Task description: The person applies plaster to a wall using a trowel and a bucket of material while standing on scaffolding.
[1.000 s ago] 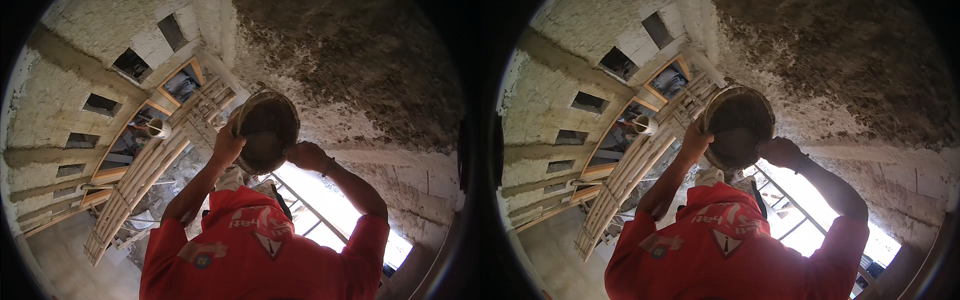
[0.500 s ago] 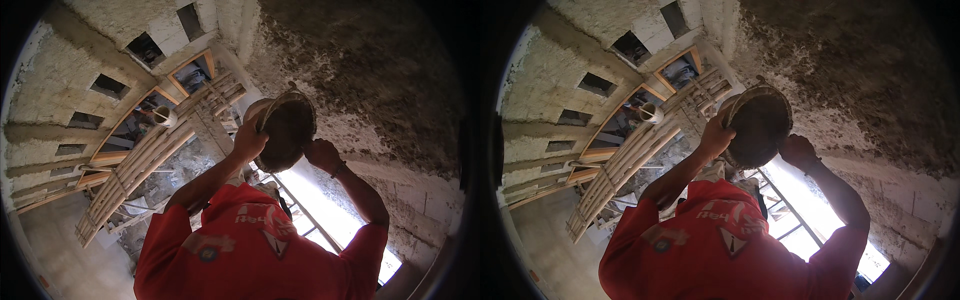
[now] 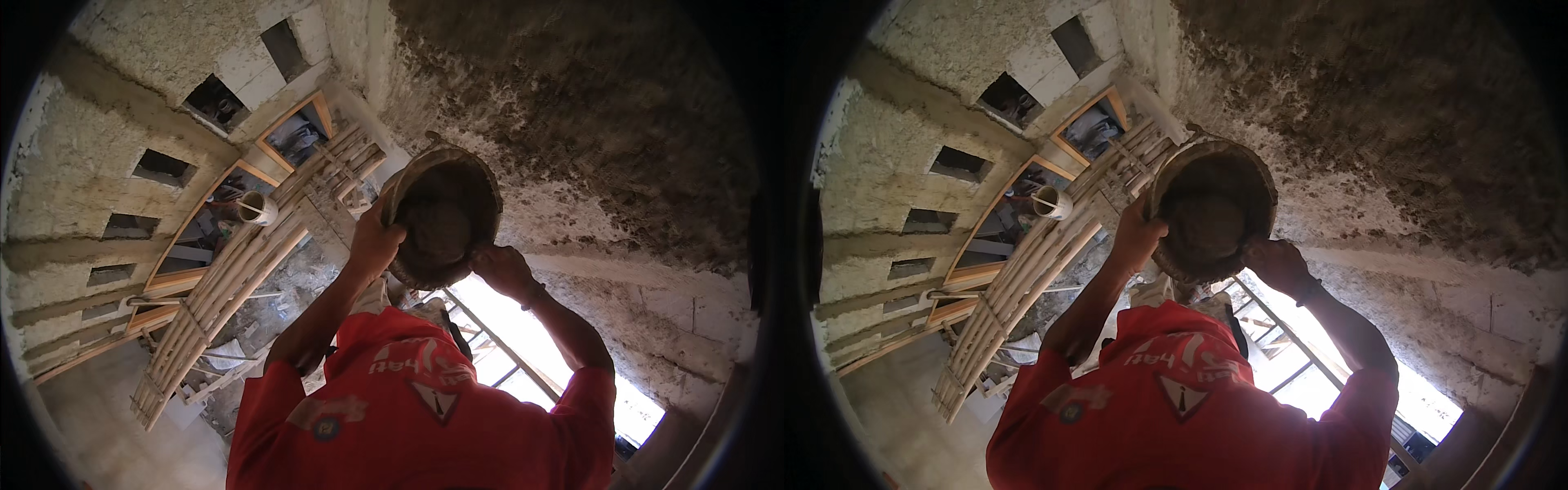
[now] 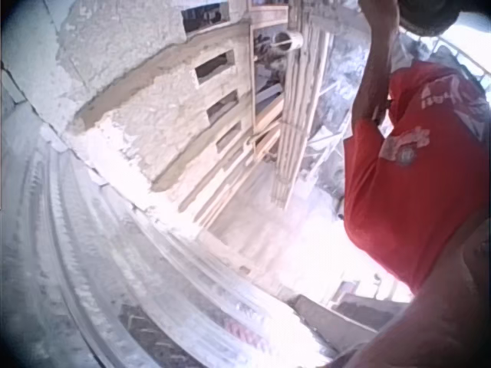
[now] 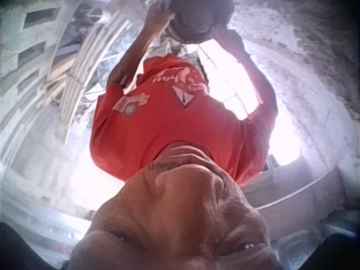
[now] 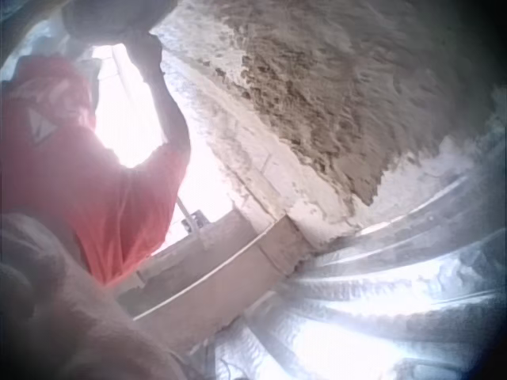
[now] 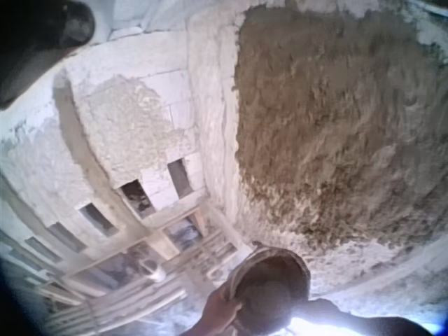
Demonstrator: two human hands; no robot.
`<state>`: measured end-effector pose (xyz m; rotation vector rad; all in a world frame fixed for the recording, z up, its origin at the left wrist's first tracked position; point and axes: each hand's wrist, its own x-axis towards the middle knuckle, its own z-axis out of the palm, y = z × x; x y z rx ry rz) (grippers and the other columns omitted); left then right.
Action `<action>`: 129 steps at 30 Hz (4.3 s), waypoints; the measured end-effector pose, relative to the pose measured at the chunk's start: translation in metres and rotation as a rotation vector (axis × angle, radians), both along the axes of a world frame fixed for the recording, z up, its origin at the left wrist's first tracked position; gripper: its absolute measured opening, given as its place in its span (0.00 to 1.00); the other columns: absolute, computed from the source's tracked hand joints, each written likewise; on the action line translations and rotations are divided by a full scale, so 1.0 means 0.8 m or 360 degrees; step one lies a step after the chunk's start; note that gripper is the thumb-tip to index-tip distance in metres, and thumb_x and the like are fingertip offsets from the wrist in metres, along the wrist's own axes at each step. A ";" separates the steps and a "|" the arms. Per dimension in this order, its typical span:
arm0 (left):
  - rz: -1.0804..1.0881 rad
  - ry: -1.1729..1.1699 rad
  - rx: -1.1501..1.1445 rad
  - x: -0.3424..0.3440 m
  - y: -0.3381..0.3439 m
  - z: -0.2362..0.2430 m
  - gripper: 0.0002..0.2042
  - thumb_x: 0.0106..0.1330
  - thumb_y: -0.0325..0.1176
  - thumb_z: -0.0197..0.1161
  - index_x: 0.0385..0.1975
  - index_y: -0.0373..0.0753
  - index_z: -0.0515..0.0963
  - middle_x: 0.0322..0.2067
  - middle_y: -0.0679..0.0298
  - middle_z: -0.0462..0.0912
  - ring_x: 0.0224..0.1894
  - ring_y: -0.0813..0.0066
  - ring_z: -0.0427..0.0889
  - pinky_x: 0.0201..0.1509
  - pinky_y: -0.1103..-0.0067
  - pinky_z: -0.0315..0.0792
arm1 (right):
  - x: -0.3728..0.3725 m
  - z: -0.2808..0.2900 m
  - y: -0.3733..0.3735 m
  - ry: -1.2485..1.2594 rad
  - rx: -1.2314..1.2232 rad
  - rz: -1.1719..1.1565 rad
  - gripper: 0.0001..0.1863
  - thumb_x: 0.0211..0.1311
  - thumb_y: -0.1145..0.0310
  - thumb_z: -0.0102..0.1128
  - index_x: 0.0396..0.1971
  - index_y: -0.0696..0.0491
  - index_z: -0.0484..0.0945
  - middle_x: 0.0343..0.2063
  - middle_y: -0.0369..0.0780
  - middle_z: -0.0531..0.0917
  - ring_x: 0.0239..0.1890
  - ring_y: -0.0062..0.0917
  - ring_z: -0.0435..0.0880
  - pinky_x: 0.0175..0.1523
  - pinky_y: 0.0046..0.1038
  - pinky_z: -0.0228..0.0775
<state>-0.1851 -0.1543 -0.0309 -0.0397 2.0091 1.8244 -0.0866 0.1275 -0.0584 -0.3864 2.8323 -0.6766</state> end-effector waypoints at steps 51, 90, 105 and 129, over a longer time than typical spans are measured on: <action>0.0075 0.0223 -0.0369 -0.023 -0.010 -0.016 0.31 0.48 0.26 0.56 0.58 0.40 0.71 0.34 0.49 0.83 0.37 0.56 0.84 0.42 0.68 0.75 | -0.107 0.097 -0.022 0.0379 0.1088 0.0249 0.07 0.59 0.70 0.54 0.36 0.50 0.79 0.26 0.45 0.81 0.29 0.34 0.83 0.29 0.33 0.76; 0.0476 -0.0130 0.0331 -0.006 -0.051 -0.060 0.29 0.45 0.18 0.50 0.54 0.32 0.72 0.42 0.63 0.78 0.41 0.76 0.75 0.45 0.82 0.69 | -0.110 0.267 0.047 -0.0428 -0.0597 -0.0037 0.22 0.55 0.58 0.70 0.48 0.53 0.79 0.33 0.40 0.84 0.37 0.26 0.84 0.45 0.26 0.77; 0.0193 -0.0002 0.0064 -0.009 -0.015 -0.042 0.29 0.45 0.21 0.54 0.54 0.32 0.72 0.35 0.62 0.79 0.35 0.75 0.76 0.39 0.79 0.70 | -0.094 0.289 0.092 -0.0393 0.0160 -0.0415 0.21 0.59 0.62 0.62 0.53 0.51 0.75 0.33 0.40 0.81 0.31 0.22 0.79 0.35 0.30 0.74; -0.0070 0.0321 -0.0205 -0.022 0.035 0.014 0.30 0.50 0.27 0.59 0.59 0.36 0.70 0.39 0.48 0.83 0.41 0.56 0.84 0.48 0.67 0.75 | -0.015 0.017 -0.014 0.0021 -0.0279 -0.0170 0.16 0.60 0.62 0.59 0.46 0.49 0.79 0.35 0.46 0.84 0.36 0.44 0.84 0.42 0.39 0.78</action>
